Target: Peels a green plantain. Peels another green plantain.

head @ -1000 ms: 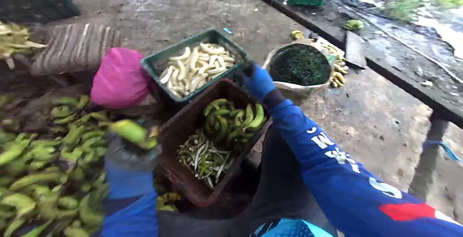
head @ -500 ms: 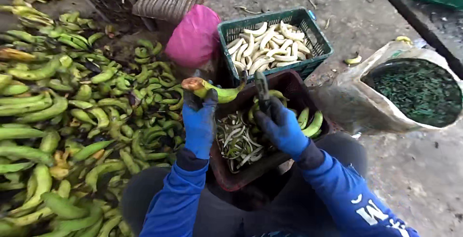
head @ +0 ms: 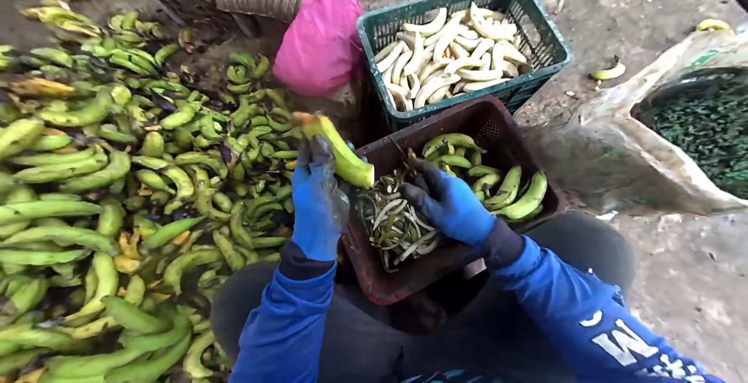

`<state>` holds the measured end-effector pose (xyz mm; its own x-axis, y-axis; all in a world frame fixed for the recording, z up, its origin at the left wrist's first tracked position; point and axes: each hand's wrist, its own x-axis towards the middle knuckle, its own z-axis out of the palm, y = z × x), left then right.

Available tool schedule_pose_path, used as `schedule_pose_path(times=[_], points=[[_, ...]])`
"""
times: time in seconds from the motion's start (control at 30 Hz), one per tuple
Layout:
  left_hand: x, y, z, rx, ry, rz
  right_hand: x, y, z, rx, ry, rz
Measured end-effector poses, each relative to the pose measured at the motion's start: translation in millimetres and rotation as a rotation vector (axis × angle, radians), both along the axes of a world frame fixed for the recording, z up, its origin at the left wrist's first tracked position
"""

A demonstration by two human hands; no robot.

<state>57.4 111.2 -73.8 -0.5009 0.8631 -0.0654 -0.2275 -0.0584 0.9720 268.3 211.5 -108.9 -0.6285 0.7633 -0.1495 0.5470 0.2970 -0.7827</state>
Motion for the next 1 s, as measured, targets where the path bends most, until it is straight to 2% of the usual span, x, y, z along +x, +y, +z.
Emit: schedule_pose_path(times=[0.07,0.13,0.23,0.3,0.37,0.43,0.53,0.7,0.73,0.8,0.9,0.97,1.0], points=[[-1,-12,-2,-0.059,-0.077,-0.011,1,-7,11,0.197,0.064,0.075],[3,-18,-2,-0.133,-0.040,-0.041,-2,-16,14,0.399,0.103,0.188],[11,-15,-2,-0.152,-0.079,-0.126,-10,-20,7,0.536,0.076,0.290],[17,-14,-2,-0.157,-0.050,-0.200,-9,-2,6,0.529,-0.017,0.178],[22,-13,0,-0.214,-0.031,-0.254,-2,28,12,0.468,-0.085,-0.047],[21,-12,0,-0.216,-0.119,-0.296,8,53,24,0.398,-0.096,-0.224],[8,-11,-5,-0.152,-0.259,-0.265,16,26,42,0.433,0.002,-0.112],[4,-32,1,-0.102,-0.092,-0.204,-5,-29,12,0.462,0.076,0.292],[6,-32,0,-0.117,-0.069,-0.222,-8,-26,7,0.456,0.043,0.290],[6,-27,-6,-0.117,-0.063,-0.276,-8,-6,4,0.447,-0.026,0.143],[4,-14,-11,-0.095,-0.260,-0.333,4,27,19,0.383,0.004,-0.142],[2,-13,-5,-0.107,-0.310,-0.323,8,26,30,0.374,0.059,-0.154],[2,-16,-2,-0.132,-0.265,-0.283,7,16,33,0.363,0.078,-0.107]])
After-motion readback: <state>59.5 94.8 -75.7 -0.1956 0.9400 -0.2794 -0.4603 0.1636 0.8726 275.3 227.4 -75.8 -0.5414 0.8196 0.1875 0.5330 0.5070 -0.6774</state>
